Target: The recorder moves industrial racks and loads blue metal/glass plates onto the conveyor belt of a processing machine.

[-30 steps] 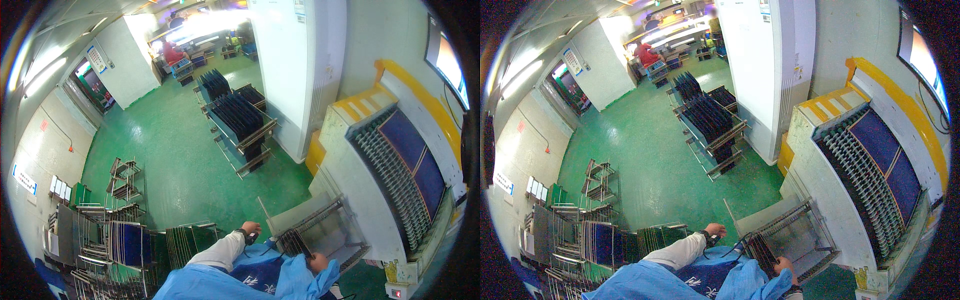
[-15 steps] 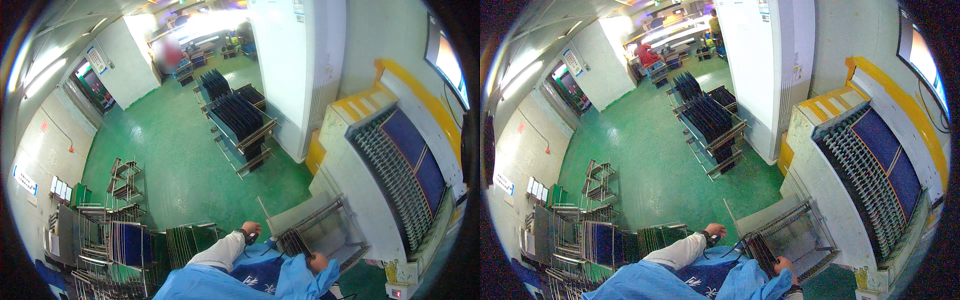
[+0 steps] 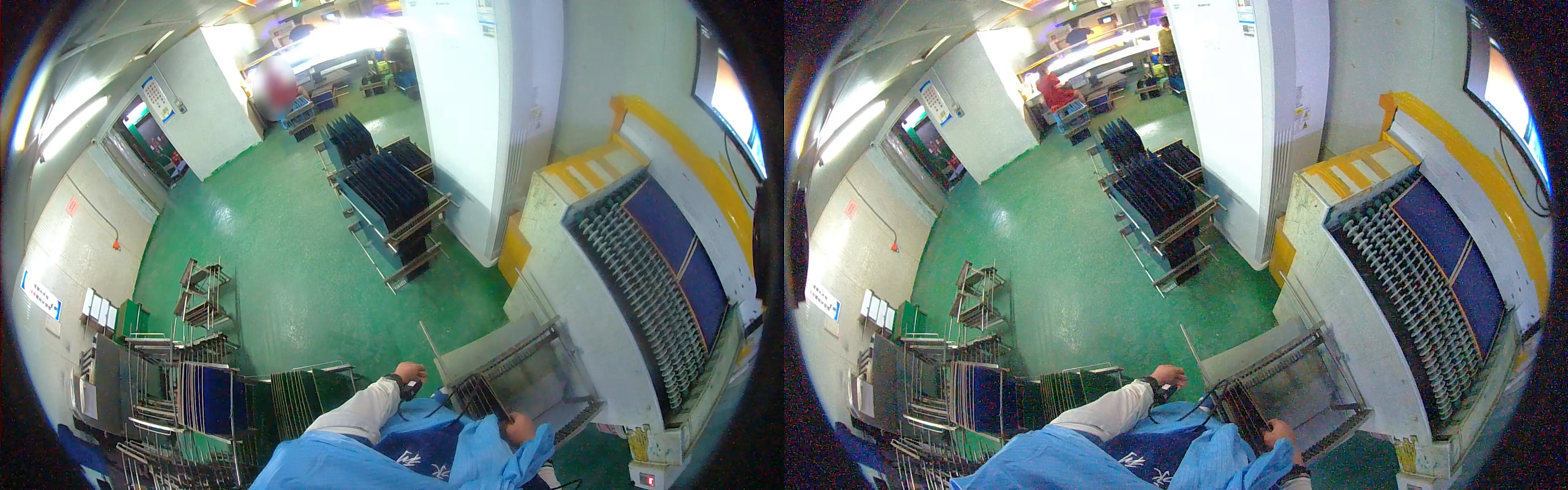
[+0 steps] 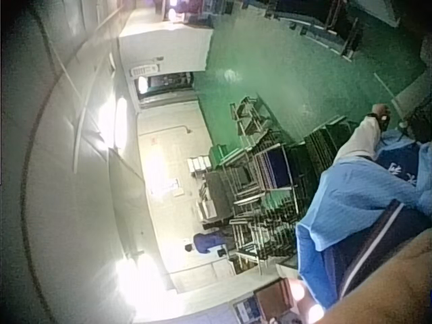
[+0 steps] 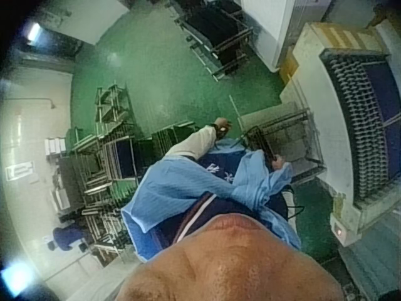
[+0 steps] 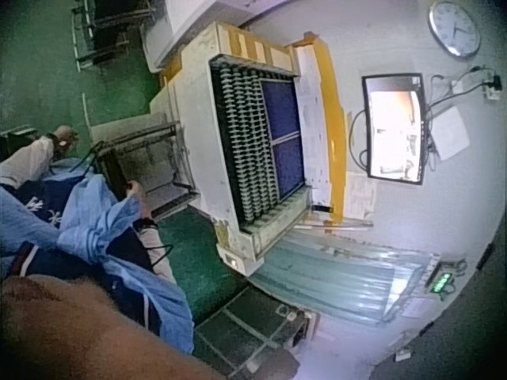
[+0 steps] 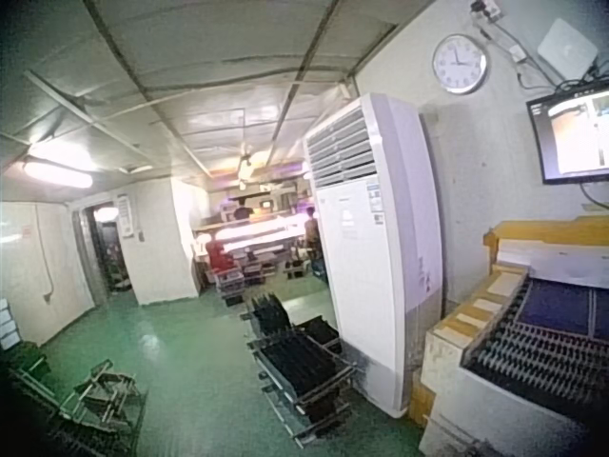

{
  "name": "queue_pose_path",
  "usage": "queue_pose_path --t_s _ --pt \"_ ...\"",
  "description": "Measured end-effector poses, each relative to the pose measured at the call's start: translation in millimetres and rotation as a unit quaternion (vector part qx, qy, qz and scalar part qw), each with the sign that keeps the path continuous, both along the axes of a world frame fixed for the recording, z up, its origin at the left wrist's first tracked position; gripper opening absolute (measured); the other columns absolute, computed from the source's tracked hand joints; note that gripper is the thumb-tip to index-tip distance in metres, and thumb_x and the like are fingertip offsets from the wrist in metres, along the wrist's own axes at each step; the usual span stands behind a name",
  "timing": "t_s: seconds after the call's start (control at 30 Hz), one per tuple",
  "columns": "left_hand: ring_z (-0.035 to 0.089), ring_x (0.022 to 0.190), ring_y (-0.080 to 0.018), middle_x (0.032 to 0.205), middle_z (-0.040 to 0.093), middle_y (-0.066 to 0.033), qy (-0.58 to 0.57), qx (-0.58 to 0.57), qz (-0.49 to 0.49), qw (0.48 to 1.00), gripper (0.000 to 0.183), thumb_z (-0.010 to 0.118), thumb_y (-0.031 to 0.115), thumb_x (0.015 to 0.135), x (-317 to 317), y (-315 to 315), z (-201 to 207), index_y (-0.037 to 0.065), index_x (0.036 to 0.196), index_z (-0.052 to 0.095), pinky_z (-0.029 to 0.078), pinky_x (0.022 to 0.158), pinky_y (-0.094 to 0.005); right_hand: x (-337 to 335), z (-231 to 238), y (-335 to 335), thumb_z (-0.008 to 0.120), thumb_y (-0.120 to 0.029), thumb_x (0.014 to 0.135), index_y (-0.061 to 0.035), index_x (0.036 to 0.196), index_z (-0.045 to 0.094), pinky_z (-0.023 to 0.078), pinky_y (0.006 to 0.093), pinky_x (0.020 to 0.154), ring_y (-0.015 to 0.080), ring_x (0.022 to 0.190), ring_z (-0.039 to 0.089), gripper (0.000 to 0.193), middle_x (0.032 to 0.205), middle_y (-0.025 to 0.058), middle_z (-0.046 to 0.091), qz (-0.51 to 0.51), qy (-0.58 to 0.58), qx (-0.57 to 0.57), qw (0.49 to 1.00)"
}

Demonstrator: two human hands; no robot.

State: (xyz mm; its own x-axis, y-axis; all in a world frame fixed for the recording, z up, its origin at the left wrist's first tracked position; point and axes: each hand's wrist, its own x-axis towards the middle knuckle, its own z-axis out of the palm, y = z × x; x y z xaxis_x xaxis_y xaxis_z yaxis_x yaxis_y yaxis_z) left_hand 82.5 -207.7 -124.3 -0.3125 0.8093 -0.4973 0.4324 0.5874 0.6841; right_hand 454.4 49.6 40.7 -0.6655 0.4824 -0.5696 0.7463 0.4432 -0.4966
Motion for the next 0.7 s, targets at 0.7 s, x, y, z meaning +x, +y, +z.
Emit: queue_pose_path --t_s 0.7 --pt "0.068 0.087 -0.0226 0.098 0.070 -0.0049 -0.046 -0.008 0.014 0.999 0.029 0.068 0.029 0.082 0 6 12 0.008 0.100 0.059 0.054 0.066 -0.0341 -7 14 2 0.069 -0.029 0.075 -0.0075 0.108 0.065 0.047 0.0428 0.088 0.0367 0.103 0.060 0.039 0.109 0.0183 0.065 -0.007 -0.070 -0.037 0.997"
